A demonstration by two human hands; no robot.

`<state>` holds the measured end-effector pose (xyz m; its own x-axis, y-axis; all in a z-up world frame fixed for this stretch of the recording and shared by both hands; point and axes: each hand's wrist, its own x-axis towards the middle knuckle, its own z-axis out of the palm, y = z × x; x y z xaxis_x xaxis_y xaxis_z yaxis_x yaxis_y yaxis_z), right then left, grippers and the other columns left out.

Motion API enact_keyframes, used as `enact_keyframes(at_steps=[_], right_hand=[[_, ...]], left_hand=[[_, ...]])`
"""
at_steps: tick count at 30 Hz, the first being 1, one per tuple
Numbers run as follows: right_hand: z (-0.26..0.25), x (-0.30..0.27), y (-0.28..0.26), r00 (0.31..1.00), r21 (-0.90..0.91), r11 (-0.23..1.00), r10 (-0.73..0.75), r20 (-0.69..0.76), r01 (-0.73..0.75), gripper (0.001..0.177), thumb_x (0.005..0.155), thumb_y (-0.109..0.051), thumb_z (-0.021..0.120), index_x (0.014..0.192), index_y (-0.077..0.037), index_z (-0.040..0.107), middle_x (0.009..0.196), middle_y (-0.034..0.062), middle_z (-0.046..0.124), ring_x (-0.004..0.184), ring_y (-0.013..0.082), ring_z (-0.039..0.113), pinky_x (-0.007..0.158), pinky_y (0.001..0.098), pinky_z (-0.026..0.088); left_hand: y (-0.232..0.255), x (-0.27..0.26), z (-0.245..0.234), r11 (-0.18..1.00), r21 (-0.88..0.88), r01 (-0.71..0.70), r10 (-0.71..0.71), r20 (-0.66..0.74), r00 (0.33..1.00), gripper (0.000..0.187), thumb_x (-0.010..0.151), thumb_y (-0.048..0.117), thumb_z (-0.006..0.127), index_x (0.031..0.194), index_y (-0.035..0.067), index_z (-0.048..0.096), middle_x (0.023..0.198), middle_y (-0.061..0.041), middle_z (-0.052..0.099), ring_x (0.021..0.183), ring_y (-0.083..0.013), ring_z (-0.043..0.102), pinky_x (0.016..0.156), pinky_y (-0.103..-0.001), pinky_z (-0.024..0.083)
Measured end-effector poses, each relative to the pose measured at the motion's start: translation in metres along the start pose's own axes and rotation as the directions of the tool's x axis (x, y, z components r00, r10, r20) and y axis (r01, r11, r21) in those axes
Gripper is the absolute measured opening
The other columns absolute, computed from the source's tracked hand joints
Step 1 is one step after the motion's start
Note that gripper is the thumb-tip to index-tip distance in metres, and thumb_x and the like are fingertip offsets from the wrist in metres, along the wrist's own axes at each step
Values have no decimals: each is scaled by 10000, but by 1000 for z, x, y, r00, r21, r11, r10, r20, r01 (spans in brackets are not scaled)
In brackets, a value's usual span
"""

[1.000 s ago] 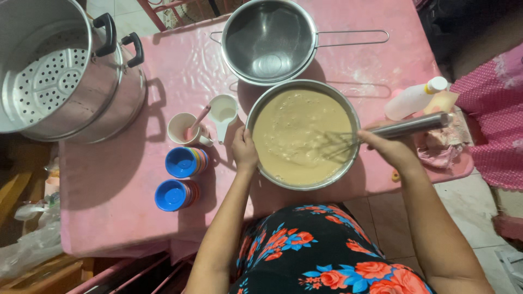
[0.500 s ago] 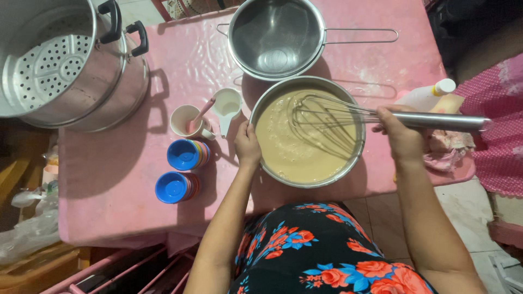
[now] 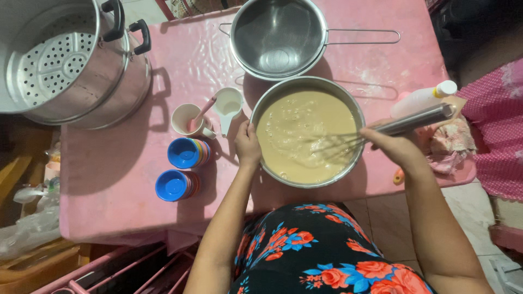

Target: The person whisks a beige batter in a metal bowl using a wire whisk. The person holds the bowl steady with the left hand while whisking with the right hand. The batter is mixed continuously throughout the clip.

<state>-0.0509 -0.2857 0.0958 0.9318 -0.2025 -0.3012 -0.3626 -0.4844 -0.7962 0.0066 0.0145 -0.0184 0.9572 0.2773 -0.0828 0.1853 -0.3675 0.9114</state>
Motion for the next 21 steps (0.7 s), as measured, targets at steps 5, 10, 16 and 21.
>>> enact_keyframes(at_steps=[5, 10, 16, 21], right_hand=[[22, 49, 40, 977, 190, 978, -43, -209, 84, 394, 783, -324, 806, 1039, -77, 637, 843, 116, 615, 746, 193, 622, 662, 361, 517], [60, 5, -15, 995, 337, 939, 83, -47, -62, 412, 720, -316, 797, 1002, -58, 641, 779, 107, 612, 691, 183, 586, 647, 378, 534], [25, 1, -3, 998, 187, 981, -41, -39, 48, 342, 701, -246, 789, 894, 7, 664, 658, 153, 591, 562, 189, 591, 582, 317, 514], [-17, -18, -29, 971, 376, 927, 96, -217, -8, 174, 728, -187, 728, 786, -82, 603, 652, 3, 569, 541, 76, 522, 563, 160, 433]], left_hand=[[-5, 4, 2, 1000, -15, -7, 7, 4, 1000, 280, 921, 279, 404, 1057, 151, 613, 863, -154, 662, 882, -362, 625, 785, -455, 488], [-7, 5, 3, 1000, -5, -3, 3, 2, 1000, 283, 924, 264, 396, 1065, 147, 611, 853, -146, 666, 865, -351, 634, 779, -447, 494], [-2, 0, 0, 1000, -21, -12, 12, -3, 1000, 282, 921, 277, 399, 1060, 153, 611, 866, -149, 666, 882, -356, 628, 787, -452, 491], [1, 2, 3, 999, 52, 11, -10, -20, 1000, 288, 884, 287, 374, 991, 133, 594, 891, -60, 655, 829, -245, 593, 712, -373, 427]])
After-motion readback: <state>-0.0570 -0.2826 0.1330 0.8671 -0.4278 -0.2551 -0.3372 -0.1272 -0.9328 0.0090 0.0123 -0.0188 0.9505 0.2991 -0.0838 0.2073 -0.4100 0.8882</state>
